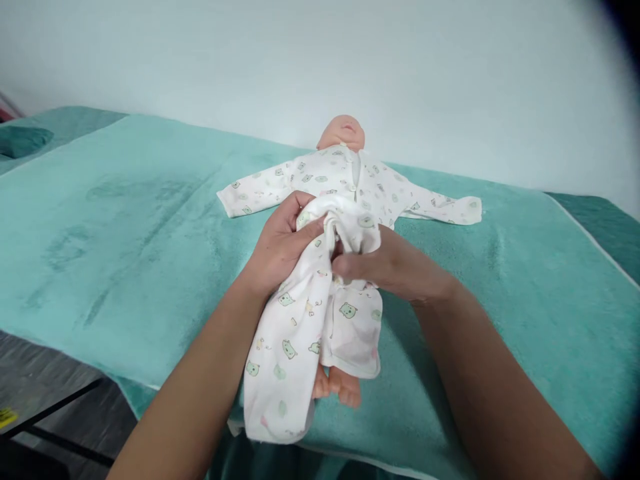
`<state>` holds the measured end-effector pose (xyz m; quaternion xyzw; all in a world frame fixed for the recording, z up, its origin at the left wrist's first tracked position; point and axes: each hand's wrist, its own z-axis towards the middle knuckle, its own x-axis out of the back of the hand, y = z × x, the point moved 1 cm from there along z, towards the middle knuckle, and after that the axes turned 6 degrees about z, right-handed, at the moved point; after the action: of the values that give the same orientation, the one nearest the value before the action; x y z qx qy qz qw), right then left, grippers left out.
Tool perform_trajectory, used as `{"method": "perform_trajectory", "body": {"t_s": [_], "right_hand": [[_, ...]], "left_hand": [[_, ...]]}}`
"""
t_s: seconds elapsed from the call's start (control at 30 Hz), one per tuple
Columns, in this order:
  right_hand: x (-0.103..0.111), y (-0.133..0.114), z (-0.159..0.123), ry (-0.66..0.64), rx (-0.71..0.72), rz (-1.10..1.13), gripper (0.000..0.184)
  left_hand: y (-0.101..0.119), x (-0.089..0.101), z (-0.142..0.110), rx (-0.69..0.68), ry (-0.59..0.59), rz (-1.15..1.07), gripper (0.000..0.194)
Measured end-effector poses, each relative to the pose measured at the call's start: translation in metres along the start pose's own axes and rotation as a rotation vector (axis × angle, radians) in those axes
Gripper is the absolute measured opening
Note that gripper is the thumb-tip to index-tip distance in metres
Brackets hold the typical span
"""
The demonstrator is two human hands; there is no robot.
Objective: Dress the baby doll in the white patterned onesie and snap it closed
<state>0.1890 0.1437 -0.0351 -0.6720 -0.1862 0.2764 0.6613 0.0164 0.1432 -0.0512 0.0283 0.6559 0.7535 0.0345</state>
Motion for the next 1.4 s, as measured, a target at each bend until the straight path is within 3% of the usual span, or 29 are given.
{"method": "perform_trajectory", "body": {"t_s": [0.07,0.23,0.43,0.5,0.57,0.7,0.8,0.9,1.0,1.17,1.27,1.4], "right_hand": [[-0.005,-0.003,-0.002,-0.012,-0.027,-0.062,0.022],[-0.005,0.004,-0.004,0.174,-0.047,0.012,0.021],[0.001,0.012,-0.003,0.328,0.021,0.210,0.027],[0.001,0.011,-0.003,0.355,0.035,0.232,0.028],[-0.001,0.010,-0.003,0.352,0.025,0.234,0.028],[-0.003,0.005,-0.005,0.282,0.012,0.173,0.034],[-0.002,-0.002,-0.009,0.009,-0.061,-0.011,0.042],[0.001,-0.008,-0.015,-0.251,-0.125,-0.222,0.042],[0.007,-0.004,-0.017,-0.213,-0.091,-0.161,0.045],[0.013,0.014,-0.013,0.084,0.013,0.106,0.028],[0.009,0.012,-0.011,0.147,0.008,0.117,0.030],[0.001,-0.004,-0.014,-0.084,-0.115,-0.074,0.037]], "left_hand": [[0.000,-0.002,0.000,-0.020,0.026,0.009,0.027],[0.002,0.001,-0.004,-0.006,-0.019,0.049,0.030],[0.011,0.011,-0.015,0.061,-0.342,0.079,0.042],[0.011,0.010,-0.018,0.106,-0.383,0.055,0.042],[0.009,0.009,-0.019,0.119,-0.356,-0.011,0.037],[-0.002,0.010,-0.015,0.064,-0.151,-0.112,0.032],[-0.011,0.015,-0.010,0.027,-0.049,-0.110,0.031],[-0.012,0.018,-0.008,0.005,-0.045,-0.048,0.030],[-0.007,0.019,-0.014,-0.026,-0.102,0.040,0.032],[-0.004,0.016,-0.032,0.028,-0.257,0.190,0.035],[-0.007,0.011,-0.041,0.064,-0.172,0.112,0.034],[-0.001,0.003,-0.047,0.095,0.083,-0.097,0.042]]}}
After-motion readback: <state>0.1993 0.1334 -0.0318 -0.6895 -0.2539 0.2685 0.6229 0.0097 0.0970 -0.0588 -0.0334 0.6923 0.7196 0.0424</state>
